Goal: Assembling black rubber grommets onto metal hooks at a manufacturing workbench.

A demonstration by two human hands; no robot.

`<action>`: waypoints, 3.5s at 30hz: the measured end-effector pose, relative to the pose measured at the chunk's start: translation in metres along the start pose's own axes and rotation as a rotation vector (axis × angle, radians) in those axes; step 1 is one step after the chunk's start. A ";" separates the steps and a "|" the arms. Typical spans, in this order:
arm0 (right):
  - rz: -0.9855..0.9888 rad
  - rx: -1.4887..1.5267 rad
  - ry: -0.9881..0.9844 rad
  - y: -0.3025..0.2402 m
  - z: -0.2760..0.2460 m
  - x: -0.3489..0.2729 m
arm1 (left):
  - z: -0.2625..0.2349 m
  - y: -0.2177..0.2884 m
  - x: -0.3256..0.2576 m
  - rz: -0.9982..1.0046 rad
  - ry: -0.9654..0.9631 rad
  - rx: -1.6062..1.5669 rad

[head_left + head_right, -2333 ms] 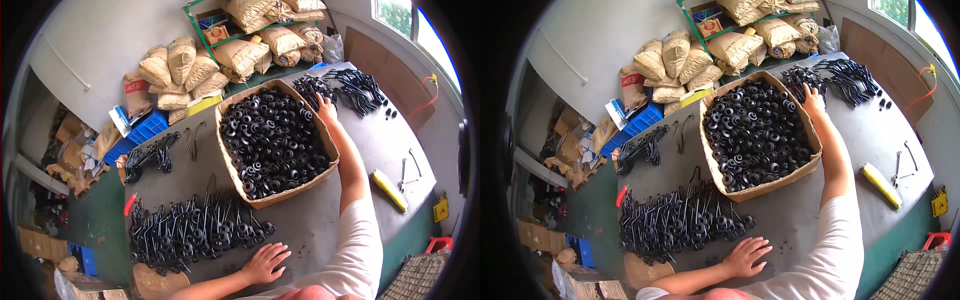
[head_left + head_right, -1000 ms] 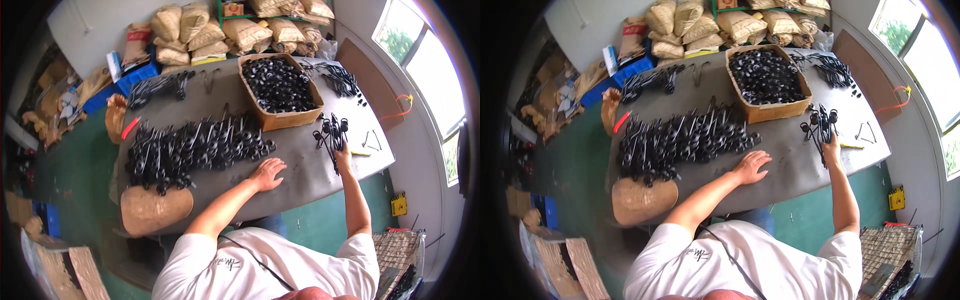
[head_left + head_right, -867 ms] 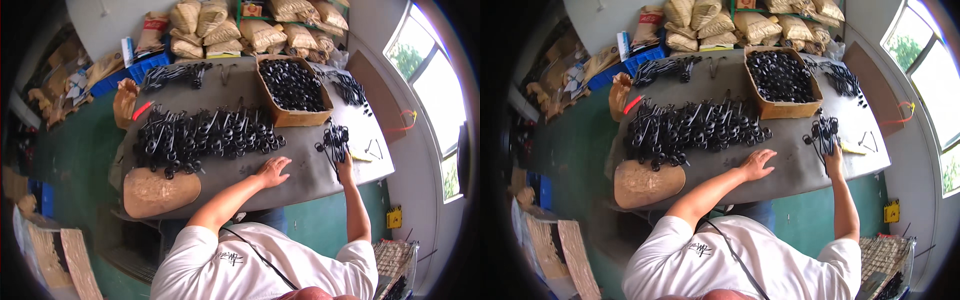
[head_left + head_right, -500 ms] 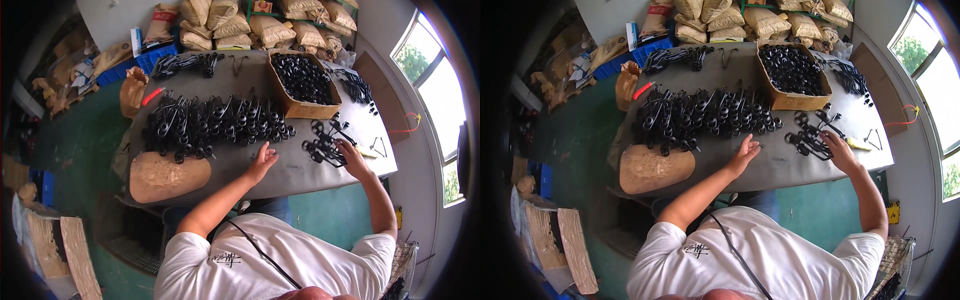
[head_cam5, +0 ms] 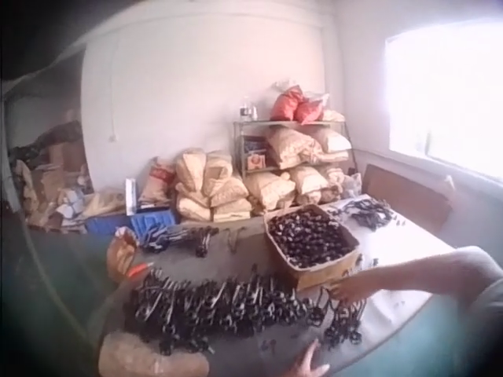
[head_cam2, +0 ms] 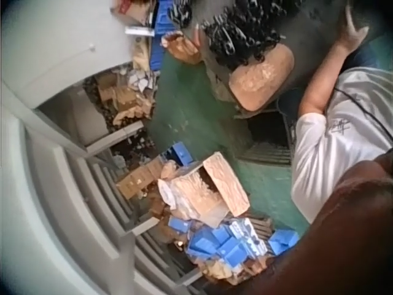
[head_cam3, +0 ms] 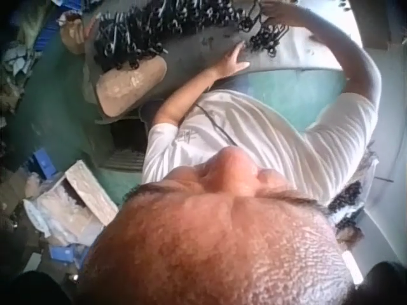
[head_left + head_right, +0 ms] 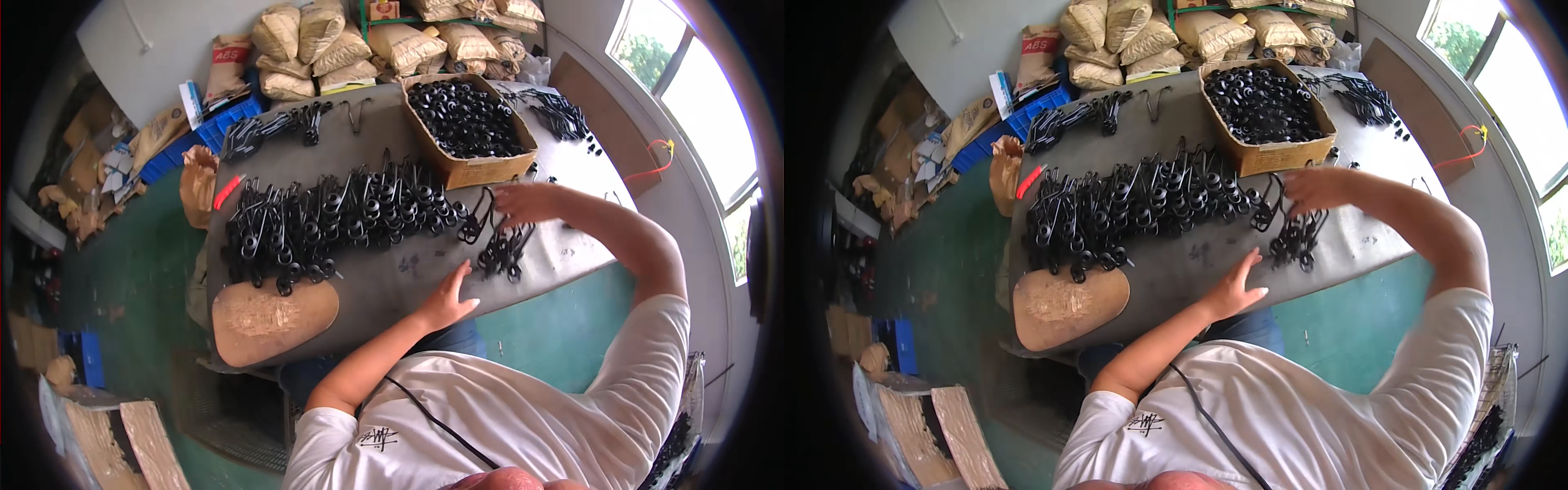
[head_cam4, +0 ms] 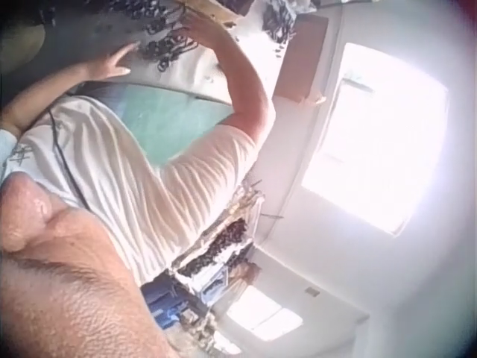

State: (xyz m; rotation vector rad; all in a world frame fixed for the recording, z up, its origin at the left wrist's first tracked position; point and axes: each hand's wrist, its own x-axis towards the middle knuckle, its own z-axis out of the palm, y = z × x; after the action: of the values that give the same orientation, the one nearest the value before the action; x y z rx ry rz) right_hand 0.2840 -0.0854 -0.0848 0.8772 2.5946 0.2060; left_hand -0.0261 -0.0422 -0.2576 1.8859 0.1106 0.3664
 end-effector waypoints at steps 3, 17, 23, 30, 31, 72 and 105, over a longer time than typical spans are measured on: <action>0.156 -0.019 -0.025 0.033 0.022 -0.023 | 0.008 0.010 0.013 0.179 -0.049 0.229; 1.007 -0.464 -0.182 -0.001 0.117 -0.077 | 0.017 -0.025 0.042 0.312 -0.115 0.658; 1.211 0.371 0.100 0.000 0.126 -0.075 | 0.008 -0.018 0.049 0.319 -0.214 0.671; 1.641 0.356 0.332 0.012 0.169 -0.109 | -0.028 -0.003 0.064 0.328 -0.376 0.678; 1.653 0.341 0.335 0.013 0.185 -0.119 | -0.034 -0.006 0.067 0.345 -0.378 0.682; 1.688 0.998 0.914 0.219 0.356 -0.119 | -0.043 -0.048 0.057 0.222 -0.251 0.447; 0.124 -0.058 0.210 -0.047 -0.023 0.032 | -0.108 0.035 -0.140 0.308 0.355 0.643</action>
State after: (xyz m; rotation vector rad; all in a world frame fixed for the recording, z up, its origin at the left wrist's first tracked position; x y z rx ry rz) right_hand 0.2255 -0.1039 -0.0862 1.0475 2.7107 0.4270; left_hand -0.1953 0.0083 -0.2200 2.4589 0.1926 0.9667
